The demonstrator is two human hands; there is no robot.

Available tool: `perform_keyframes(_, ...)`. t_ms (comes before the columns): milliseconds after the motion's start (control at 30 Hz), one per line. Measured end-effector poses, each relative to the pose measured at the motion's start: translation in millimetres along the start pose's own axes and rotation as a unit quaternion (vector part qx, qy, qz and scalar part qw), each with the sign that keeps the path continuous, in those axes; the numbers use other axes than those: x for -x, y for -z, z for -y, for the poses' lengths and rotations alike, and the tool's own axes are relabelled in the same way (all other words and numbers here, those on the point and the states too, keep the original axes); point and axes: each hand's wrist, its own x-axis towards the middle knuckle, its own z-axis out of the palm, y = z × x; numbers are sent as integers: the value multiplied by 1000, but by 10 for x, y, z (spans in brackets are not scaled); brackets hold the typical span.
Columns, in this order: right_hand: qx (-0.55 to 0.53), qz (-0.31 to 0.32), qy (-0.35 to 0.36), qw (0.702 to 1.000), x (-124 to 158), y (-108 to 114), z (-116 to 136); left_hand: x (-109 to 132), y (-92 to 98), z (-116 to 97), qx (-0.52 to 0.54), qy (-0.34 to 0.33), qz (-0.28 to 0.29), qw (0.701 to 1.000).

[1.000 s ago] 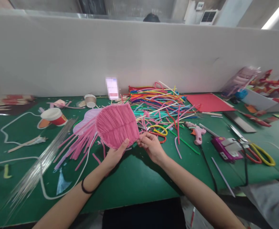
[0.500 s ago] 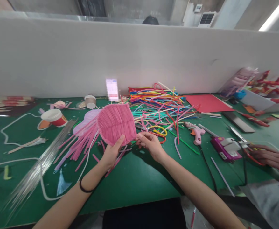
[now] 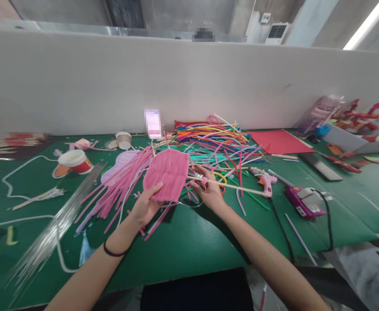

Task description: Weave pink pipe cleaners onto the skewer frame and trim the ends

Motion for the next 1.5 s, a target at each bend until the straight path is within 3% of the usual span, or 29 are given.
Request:
perform_keyframes(167,-168,25,-88,981,-32,-3,17,-19,85,27,-38,16,34,999)
perform_keyframes(300,-297,25,-176,938,-105,168,102,-52,255,-52,-68,49,57,995)
perform_keyframes(433,-373,129,-259,882,-125,285,143,-90,355,-108,-134,90,74,984)
perform_keyframes(533,-331,177,-254,892,-78,245,133,-124,289,-114,-134,48,48,989)
perform_keyframes(667,-307,143,-232,912,-21,126,98,-186,174,-135,-29,4,32,999)
perform_keyframes(1033,-305,128,-200,922,-30,68,47,-136,39,-50,102,110,130,980)
perform_keyframes(1200,-172,191,-139,956,17,-3,64,-96,50,5,124,120,116,978)
perform_keyframes(1333,42,150,-16,988,16,-1,60,-66,60,36,158,129,120,972)
perform_keyframes(1400,162,104,44,980,-14,81,33,-60,64,14,177,118,117,970)
perform_keyframes(1500,357,70,68,929,-50,254,-25,-78,85,-46,202,79,89,972)
